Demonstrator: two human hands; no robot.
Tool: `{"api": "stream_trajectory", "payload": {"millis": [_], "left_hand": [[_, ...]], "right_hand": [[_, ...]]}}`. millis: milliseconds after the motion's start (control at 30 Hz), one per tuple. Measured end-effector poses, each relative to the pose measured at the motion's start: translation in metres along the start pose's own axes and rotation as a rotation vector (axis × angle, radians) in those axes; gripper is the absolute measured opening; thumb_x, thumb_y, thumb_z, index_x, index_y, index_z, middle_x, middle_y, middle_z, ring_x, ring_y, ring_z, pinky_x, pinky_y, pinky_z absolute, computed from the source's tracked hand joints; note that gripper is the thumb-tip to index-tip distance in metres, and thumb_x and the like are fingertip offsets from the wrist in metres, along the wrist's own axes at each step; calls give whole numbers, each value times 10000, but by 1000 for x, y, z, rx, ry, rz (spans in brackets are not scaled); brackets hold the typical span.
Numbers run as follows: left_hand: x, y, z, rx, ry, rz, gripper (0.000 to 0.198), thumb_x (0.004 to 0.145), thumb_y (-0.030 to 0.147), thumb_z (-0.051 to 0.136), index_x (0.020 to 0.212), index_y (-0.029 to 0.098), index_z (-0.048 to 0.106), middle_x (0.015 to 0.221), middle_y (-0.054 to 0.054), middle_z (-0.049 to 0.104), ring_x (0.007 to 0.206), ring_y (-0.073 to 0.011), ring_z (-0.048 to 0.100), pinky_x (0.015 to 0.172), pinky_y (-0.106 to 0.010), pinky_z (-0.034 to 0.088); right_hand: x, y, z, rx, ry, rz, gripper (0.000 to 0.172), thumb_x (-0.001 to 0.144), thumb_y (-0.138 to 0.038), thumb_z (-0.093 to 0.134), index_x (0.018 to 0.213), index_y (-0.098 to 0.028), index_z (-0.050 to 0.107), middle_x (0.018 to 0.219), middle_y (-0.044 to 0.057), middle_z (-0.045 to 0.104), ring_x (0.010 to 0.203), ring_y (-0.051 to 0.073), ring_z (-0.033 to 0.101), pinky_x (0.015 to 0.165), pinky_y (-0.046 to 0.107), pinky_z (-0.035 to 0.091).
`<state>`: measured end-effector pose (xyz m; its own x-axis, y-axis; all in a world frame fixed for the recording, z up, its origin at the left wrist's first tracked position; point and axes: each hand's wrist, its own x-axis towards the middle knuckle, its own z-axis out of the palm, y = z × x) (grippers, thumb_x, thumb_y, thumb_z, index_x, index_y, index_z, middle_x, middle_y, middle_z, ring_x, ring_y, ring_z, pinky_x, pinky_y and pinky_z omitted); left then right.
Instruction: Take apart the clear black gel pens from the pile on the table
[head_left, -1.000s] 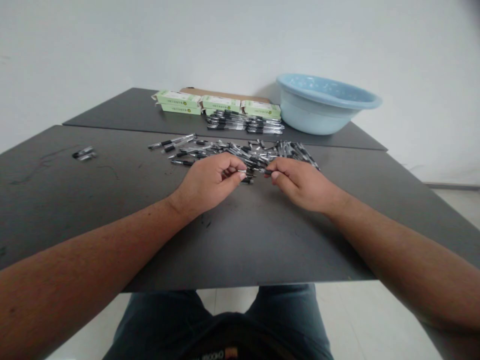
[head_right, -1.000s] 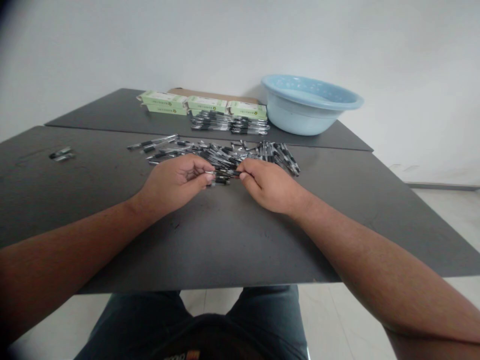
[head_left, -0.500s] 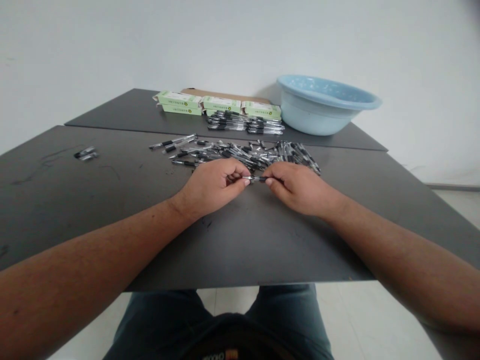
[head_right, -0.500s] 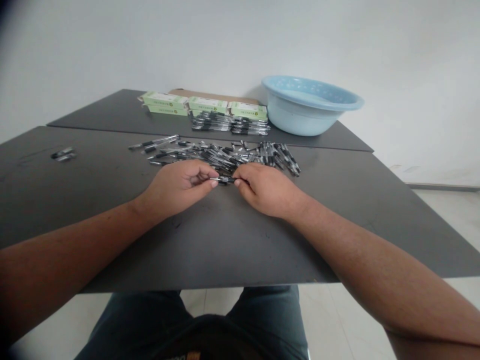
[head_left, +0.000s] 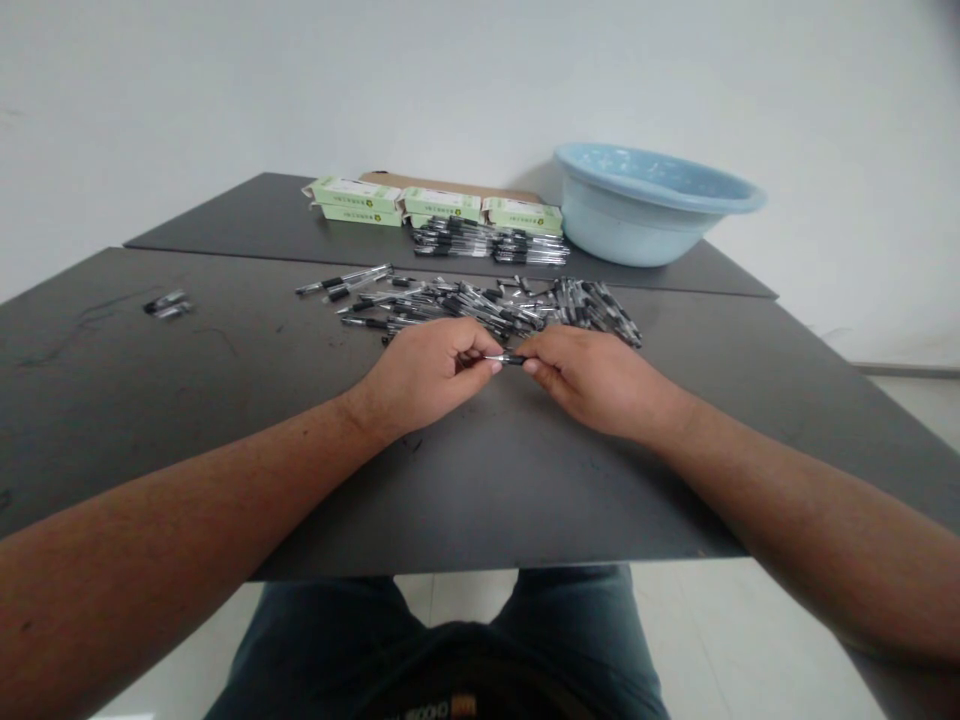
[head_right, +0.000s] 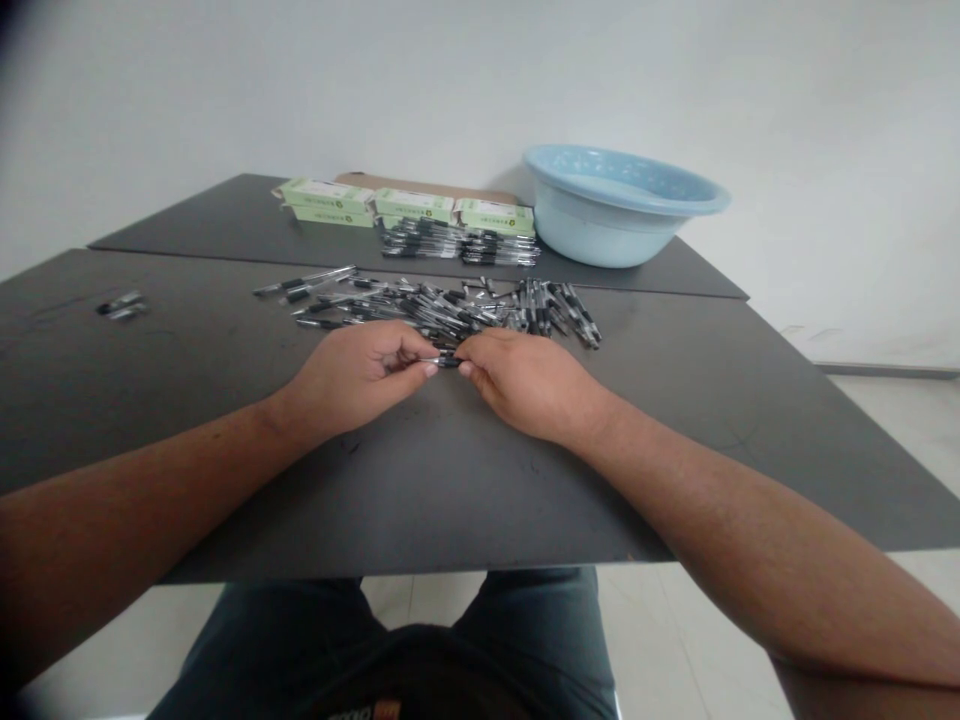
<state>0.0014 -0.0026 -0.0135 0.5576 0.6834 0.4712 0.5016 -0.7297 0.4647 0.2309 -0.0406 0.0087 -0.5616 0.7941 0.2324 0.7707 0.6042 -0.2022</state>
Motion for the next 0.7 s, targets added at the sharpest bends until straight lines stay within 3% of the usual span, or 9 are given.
{"api": "stream_trajectory", "payload": {"millis": [200,333,400,533,700], "left_hand": [[0,0,-1,6,-31,1,137,875,285,632,939,202,720,815,11,727,754,-150,673,697,-263,467],[0,1,-2,24,-27,7,149,883,303,628,937,200,720,820,5,725,758,-155,670,702,-269,468],[0,2,-2,20,-30,16,148,885,296,625,942,199,721,828,3,726,759,-154,669,708,-267,471],[0,1,-2,4,-36,35,156,886,289,629,964,192,722,840,2,726,756,-147,669,707,-260,475],[0,1,-2,11,-25,46,157,880,287,631,964,190,722,836,3,727,768,-153,673,701,-264,473]], "right_hand": [[-2,-1,0,4,18,17,274,984,-263,501,1208,-188,638,1125,86,730,1022,234,668,874,332,478],[-2,-1,-2,-28,88,45,186,895,-285,640,1054,-190,663,961,64,732,897,221,670,774,301,471],[-2,-1,-4,-72,62,32,142,928,-289,602,991,-189,683,914,68,731,876,221,668,767,303,461],[-2,-1,-6,-83,-17,7,248,1004,-293,481,1021,-190,706,945,76,748,887,218,675,786,308,457],[-3,0,-6,-37,74,10,178,916,-296,631,1039,-175,678,945,62,729,877,203,667,760,284,458]]}}
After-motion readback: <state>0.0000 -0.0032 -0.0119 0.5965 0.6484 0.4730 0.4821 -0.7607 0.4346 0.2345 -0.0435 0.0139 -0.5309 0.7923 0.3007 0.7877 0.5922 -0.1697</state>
